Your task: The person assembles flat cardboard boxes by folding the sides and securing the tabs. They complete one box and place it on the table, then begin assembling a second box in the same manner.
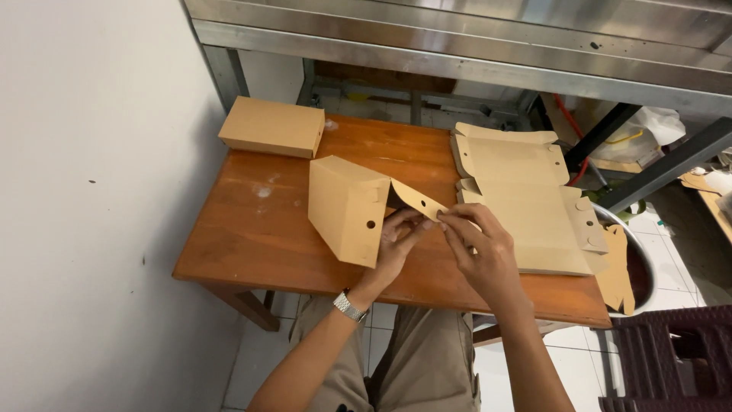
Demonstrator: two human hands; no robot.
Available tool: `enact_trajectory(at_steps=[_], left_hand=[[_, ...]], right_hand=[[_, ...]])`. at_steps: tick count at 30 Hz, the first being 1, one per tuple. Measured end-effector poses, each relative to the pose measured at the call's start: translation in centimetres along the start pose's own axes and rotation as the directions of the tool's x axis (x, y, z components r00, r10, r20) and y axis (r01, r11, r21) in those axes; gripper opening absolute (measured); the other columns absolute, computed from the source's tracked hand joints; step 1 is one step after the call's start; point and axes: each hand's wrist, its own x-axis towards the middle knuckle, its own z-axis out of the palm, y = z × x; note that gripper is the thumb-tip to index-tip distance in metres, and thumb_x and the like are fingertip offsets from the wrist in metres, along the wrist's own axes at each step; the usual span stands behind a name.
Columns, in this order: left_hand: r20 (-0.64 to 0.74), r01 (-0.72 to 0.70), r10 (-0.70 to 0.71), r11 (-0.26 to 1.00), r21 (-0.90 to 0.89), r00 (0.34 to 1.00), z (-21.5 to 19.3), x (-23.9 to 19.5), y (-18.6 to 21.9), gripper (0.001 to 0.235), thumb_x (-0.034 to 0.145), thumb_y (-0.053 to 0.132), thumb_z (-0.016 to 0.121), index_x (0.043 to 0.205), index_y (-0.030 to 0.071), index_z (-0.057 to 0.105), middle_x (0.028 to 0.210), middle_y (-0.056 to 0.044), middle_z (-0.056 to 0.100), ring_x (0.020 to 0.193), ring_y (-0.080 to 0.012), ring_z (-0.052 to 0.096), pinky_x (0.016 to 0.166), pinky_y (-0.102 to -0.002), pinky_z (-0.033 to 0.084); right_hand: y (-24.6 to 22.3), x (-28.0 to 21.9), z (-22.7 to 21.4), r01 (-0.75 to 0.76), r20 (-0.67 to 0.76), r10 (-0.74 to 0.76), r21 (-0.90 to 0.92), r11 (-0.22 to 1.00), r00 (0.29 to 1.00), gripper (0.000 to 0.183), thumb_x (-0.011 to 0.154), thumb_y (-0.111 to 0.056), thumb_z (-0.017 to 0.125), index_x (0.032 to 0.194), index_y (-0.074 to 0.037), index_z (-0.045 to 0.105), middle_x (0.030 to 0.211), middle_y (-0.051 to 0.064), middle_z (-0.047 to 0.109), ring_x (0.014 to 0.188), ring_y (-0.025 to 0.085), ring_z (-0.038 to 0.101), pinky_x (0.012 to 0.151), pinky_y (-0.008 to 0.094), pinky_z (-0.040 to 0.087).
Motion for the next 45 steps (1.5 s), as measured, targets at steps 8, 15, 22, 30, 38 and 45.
enact_trajectory(at_steps=[8,15,22,30,38,45], left_hand=[[0.026,-0.039,0.037,0.997,0.072,0.999,0.4,-0.5,0.0,0.025,0.093,0.022,0.077,0.114,0.008,0.073,0.1,-0.004,0.069,0.103,-0.011,0.064,0.091,-0.025,0.05],[-0.022,-0.071,0.074,0.993,0.094,0.997,0.1,0.2,-2.5,0.023,0.092,0.019,0.078,0.112,0.009,0.074,0.097,-0.002,0.067,0.1,-0.0103,0.062,0.088,-0.023,0.05],[-0.02,-0.094,0.098,0.986,0.138,0.995,0.1,-0.4,0.0,0.018,0.094,0.021,0.076,0.108,0.009,0.076,0.092,-0.003,0.068,0.093,-0.009,0.061,0.085,-0.023,0.051],[-0.105,-0.127,0.146,0.977,0.169,0.984,0.7,-1.0,0.7,0.012,0.092,0.01,0.075,0.104,0.014,0.074,0.092,0.001,0.073,0.093,-0.0095,0.062,0.083,-0.027,0.044],[-0.138,-0.13,0.153,0.978,0.163,0.978,1.1,-1.3,2.4,0.01,0.088,0.005,0.076,0.094,0.013,0.074,0.088,0.0,0.078,0.087,-0.0064,0.065,0.078,-0.024,0.044],[-0.068,0.082,-0.093,0.986,-0.146,0.993,1.6,-1.3,4.5,0.022,0.093,0.023,0.07,0.109,0.007,0.074,0.102,-0.001,0.074,0.099,-0.0114,0.063,0.094,-0.031,0.049]], right_hand=[[0.8,-0.7,1.1,-0.025,-0.065,0.025,0.0,1.0,0.998,0.009,0.093,0.004,0.072,0.1,0.001,0.077,0.095,0.011,0.069,0.088,0.029,0.074,0.07,0.036,0.061],[0.5,-0.7,1.5,0.001,-0.094,-0.007,-0.058,0.998,0.996,0.011,0.09,0.005,0.075,0.1,0.0,0.079,0.094,0.01,0.069,0.09,0.027,0.074,0.08,0.036,0.061],[0.8,-0.4,1.3,0.038,-0.039,-0.043,-0.123,0.992,0.998,0.011,0.089,0.007,0.075,0.097,0.001,0.08,0.089,0.012,0.069,0.087,0.027,0.073,0.079,0.036,0.061],[0.9,-0.7,1.5,0.103,-0.123,-0.113,-0.088,0.991,0.986,0.012,0.089,0.002,0.076,0.098,-0.004,0.08,0.092,0.006,0.07,0.084,0.024,0.074,0.077,0.035,0.061],[2.7,-1.4,3.0,0.182,-0.196,-0.213,-0.164,0.969,0.957,0.012,0.085,0.004,0.081,0.095,-0.004,0.081,0.092,0.006,0.07,0.08,0.023,0.073,0.074,0.033,0.061],[0.8,-0.2,2.3,-0.04,-0.214,0.089,0.224,0.974,0.973,0.011,0.088,-0.007,0.08,0.096,-0.005,0.073,0.116,0.016,0.057,0.113,0.04,0.067,0.099,0.051,0.054]])
